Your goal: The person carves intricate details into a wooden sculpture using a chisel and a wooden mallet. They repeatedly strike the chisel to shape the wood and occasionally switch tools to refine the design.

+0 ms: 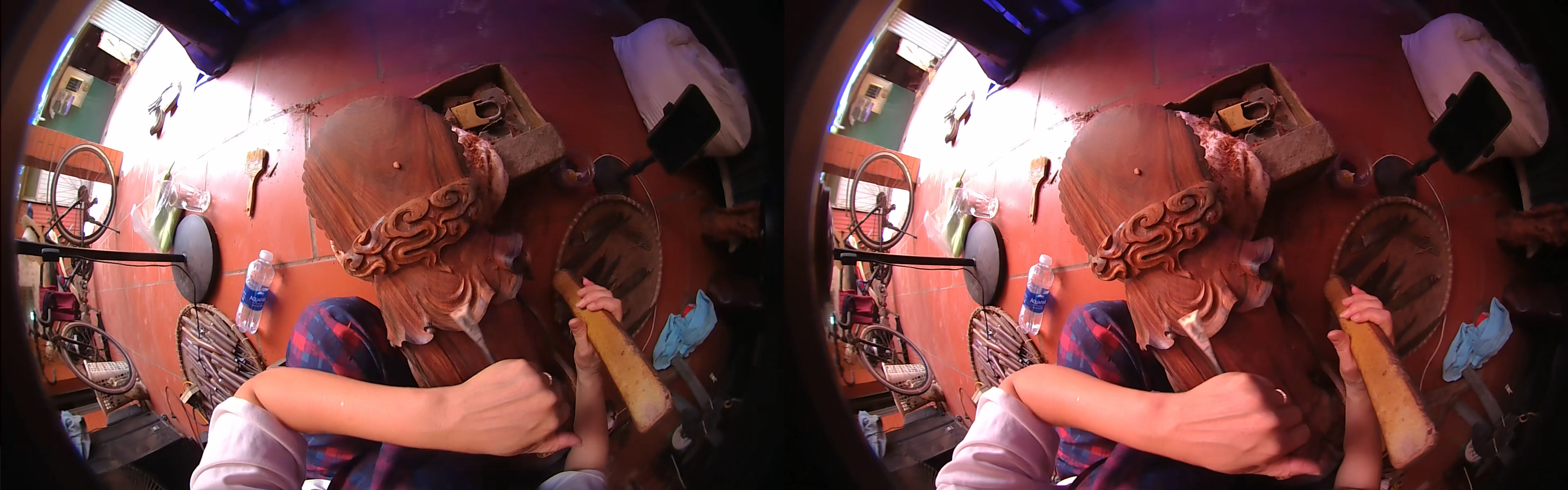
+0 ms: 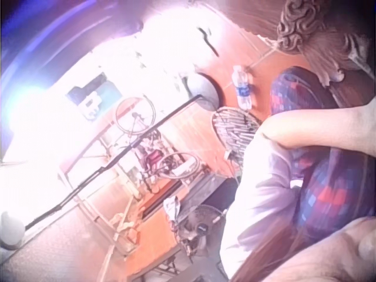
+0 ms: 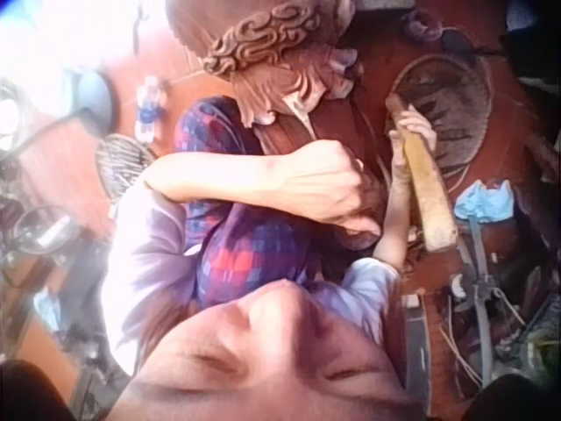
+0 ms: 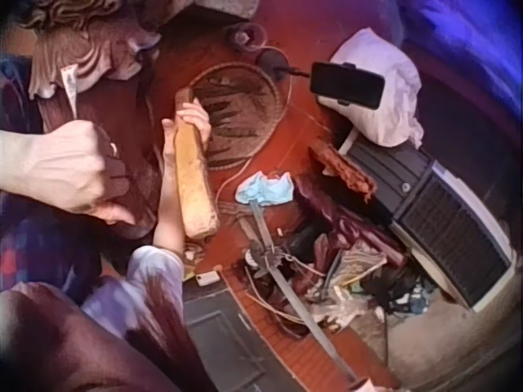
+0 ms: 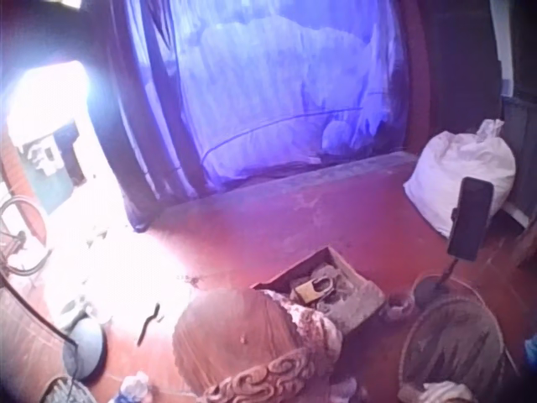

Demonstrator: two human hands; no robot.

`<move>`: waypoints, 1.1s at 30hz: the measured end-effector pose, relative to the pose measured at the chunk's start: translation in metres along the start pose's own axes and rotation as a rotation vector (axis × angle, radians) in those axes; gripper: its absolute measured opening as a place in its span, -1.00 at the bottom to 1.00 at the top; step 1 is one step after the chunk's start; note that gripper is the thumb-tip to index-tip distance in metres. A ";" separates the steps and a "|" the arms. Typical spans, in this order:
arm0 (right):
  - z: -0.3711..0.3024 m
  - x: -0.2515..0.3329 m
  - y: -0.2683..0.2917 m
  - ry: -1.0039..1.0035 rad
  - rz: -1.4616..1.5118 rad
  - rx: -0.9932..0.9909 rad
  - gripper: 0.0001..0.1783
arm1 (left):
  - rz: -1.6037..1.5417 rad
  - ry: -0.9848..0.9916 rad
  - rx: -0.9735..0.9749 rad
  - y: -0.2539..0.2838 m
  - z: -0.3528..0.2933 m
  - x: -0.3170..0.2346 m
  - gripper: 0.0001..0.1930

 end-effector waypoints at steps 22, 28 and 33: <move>-0.019 -0.033 -0.015 -0.416 -0.099 0.068 -0.54 | 0.619 1.502 -1.052 0.187 -0.488 0.023 -0.77; -0.022 -0.039 -0.016 -0.379 -0.047 0.059 -0.53 | 1.121 2.129 -1.064 0.134 -0.708 -0.014 -0.35; -0.025 -0.042 -0.011 -0.401 -0.047 0.040 -0.54 | 0.935 2.492 -0.927 0.103 -0.736 -0.009 -0.42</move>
Point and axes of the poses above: each hand's wrist, its own z-axis towards the middle knuckle, its own y-axis out of the back of the hand, x = y × z, the point moved 2 cm from there along z, towards the middle knuckle, and after that the axes turned 13 degrees about -x, right-handed, at the moved point
